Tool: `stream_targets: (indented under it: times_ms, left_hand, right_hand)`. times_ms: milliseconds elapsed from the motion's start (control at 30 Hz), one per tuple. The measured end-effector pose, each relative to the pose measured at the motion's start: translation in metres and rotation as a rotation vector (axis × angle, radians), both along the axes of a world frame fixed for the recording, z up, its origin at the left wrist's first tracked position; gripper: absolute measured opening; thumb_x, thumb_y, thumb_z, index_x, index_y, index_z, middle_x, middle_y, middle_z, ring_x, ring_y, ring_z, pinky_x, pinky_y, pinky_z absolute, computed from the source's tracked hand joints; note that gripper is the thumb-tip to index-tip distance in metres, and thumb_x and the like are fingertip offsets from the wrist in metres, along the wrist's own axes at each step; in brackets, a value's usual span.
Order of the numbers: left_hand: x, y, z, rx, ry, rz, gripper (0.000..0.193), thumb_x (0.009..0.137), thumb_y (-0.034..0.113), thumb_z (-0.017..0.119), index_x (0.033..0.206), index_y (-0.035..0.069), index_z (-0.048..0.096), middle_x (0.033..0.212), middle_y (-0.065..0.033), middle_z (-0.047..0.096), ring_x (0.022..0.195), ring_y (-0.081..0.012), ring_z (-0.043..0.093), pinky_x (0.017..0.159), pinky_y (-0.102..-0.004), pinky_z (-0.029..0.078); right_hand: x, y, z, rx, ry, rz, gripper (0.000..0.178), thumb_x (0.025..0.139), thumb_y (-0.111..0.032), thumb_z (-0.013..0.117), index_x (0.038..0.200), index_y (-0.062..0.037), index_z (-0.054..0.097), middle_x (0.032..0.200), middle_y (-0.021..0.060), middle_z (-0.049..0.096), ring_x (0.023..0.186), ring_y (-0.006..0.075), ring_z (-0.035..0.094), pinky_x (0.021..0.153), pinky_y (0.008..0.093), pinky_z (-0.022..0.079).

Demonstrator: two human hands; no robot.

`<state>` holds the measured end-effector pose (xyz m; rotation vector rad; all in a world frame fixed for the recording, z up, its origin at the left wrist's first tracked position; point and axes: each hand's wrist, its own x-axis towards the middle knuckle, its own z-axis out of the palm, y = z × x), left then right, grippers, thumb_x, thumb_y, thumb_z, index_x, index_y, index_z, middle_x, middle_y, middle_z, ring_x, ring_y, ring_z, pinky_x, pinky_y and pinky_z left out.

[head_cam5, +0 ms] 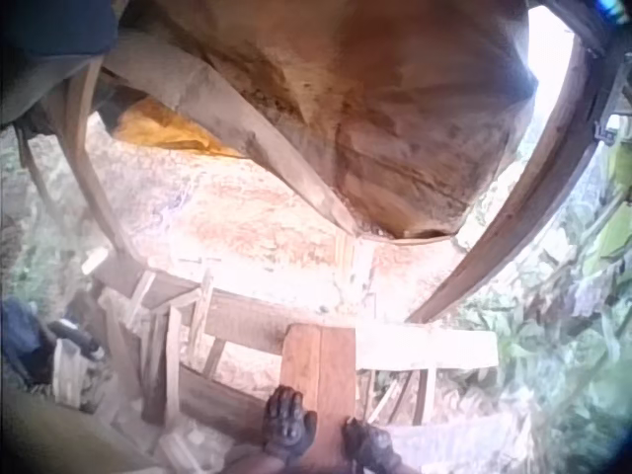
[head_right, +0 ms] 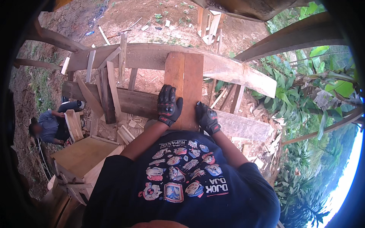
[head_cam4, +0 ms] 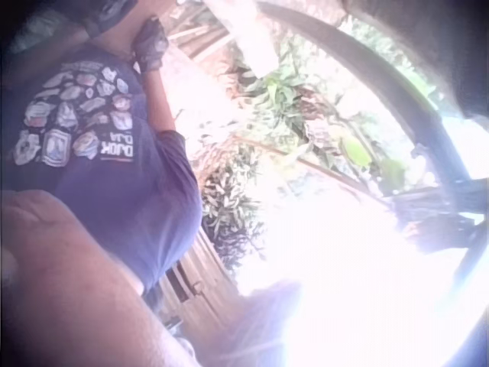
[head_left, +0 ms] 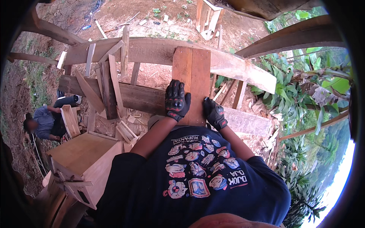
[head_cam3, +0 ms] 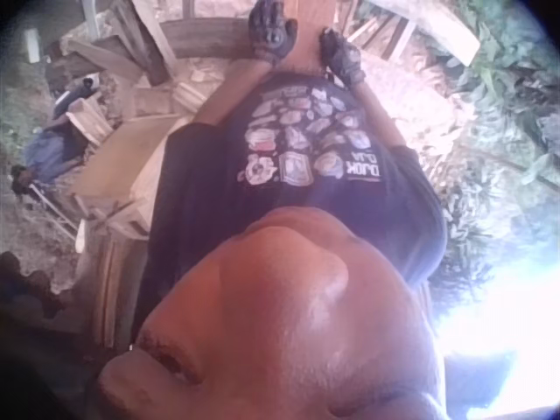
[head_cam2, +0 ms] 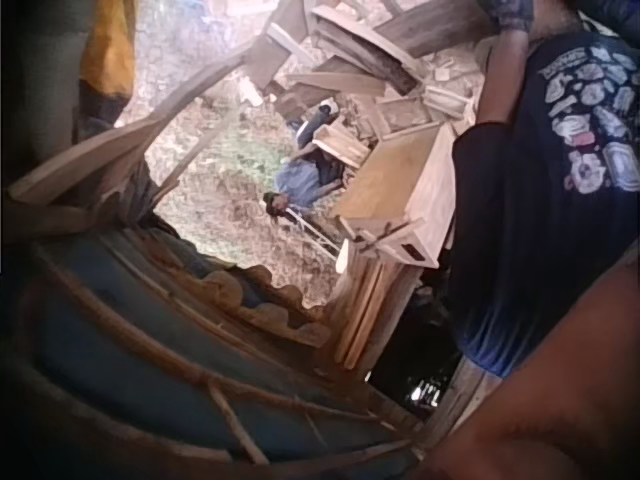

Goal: The person sands a rectangular wooden plank using a sanding block while standing at a workbench. They repeatedly rub the block across the surface of the wood, occasionally repositioning the plank to work on different areas.

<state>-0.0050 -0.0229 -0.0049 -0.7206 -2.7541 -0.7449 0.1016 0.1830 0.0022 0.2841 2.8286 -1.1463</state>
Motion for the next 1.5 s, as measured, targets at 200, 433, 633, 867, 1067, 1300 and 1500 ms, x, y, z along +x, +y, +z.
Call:
stream_targets:
  times_ms: [200,433,633,867,1067,1300,1500]
  left_hand:
    - [0.000,-0.005,0.004,-0.003,-0.014,-0.006,0.058,0.095,0.031,0.073,0.141,-0.003,0.062,0.151,-0.0270,0.055,0.146,-0.0478,0.048,0.122,-0.0613,0.039]
    - [-0.003,0.000,0.009,-0.027,0.019,-0.023,0.059,0.095,0.029,0.073,0.142,-0.003,0.060,0.149,-0.0279,0.055,0.145,-0.0493,0.049,0.121,-0.0607,0.041]
    - [-0.001,0.000,0.005,-0.034,0.003,-0.017,0.059,0.094,0.028,0.074,0.142,-0.003,0.059,0.149,-0.0276,0.056,0.144,-0.0496,0.049,0.121,-0.0606,0.041]
    - [-0.001,0.000,0.008,-0.042,-0.002,-0.023,0.060,0.094,0.029,0.074,0.142,-0.003,0.059,0.149,-0.0281,0.056,0.144,-0.0498,0.049,0.120,-0.0611,0.041]
    - [-0.003,0.002,0.007,-0.012,-0.045,-0.038,0.058,0.096,0.032,0.072,0.141,-0.003,0.063,0.152,-0.0262,0.055,0.148,-0.0477,0.047,0.122,-0.0611,0.039]
    - [-0.003,0.002,-0.002,-0.034,0.010,-0.025,0.057,0.096,0.033,0.072,0.140,-0.003,0.064,0.153,-0.0267,0.056,0.149,-0.0477,0.047,0.122,-0.0608,0.039]
    - [-0.005,0.001,0.003,-0.036,0.009,-0.017,0.057,0.094,0.030,0.074,0.140,-0.003,0.062,0.151,-0.0265,0.056,0.147,-0.0477,0.048,0.122,-0.0607,0.040]
  right_hand:
    - [-0.114,0.039,-0.006,-0.009,0.063,-0.082,0.035,0.114,-0.036,0.052,0.121,-0.0061,0.068,0.107,0.0281,0.075,0.100,0.0515,0.071,0.086,0.0590,0.056]
    - [-0.229,0.081,-0.003,0.185,0.040,-0.071,0.043,0.112,-0.045,0.047,0.118,-0.0094,0.070,0.115,0.0267,0.076,0.109,0.0533,0.069,0.095,0.0609,0.054]
    - [-0.127,0.036,0.006,0.230,0.112,0.022,0.032,0.109,-0.025,0.051,0.124,-0.0068,0.073,0.117,0.0212,0.077,0.098,0.0425,0.075,0.088,0.0555,0.058]
    - [0.036,-0.011,0.003,-0.018,-0.108,0.038,0.023,0.109,-0.023,0.058,0.118,-0.0043,0.069,0.100,0.0254,0.073,0.092,0.0467,0.072,0.078,0.0563,0.055]
    - [-0.051,0.019,-0.035,0.121,0.182,-0.129,0.043,0.115,-0.038,0.051,0.127,-0.0024,0.071,0.110,0.0296,0.075,0.102,0.0495,0.072,0.085,0.0589,0.055]
    - [-0.234,0.079,-0.002,0.158,-0.002,-0.149,0.048,0.112,-0.047,0.045,0.117,-0.0081,0.071,0.117,0.0290,0.075,0.112,0.0547,0.068,0.098,0.0615,0.053]
    - [-0.206,0.063,0.003,0.077,-0.056,-0.163,0.048,0.114,-0.045,0.042,0.118,-0.0073,0.071,0.118,0.0283,0.074,0.110,0.0538,0.068,0.099,0.0604,0.053]
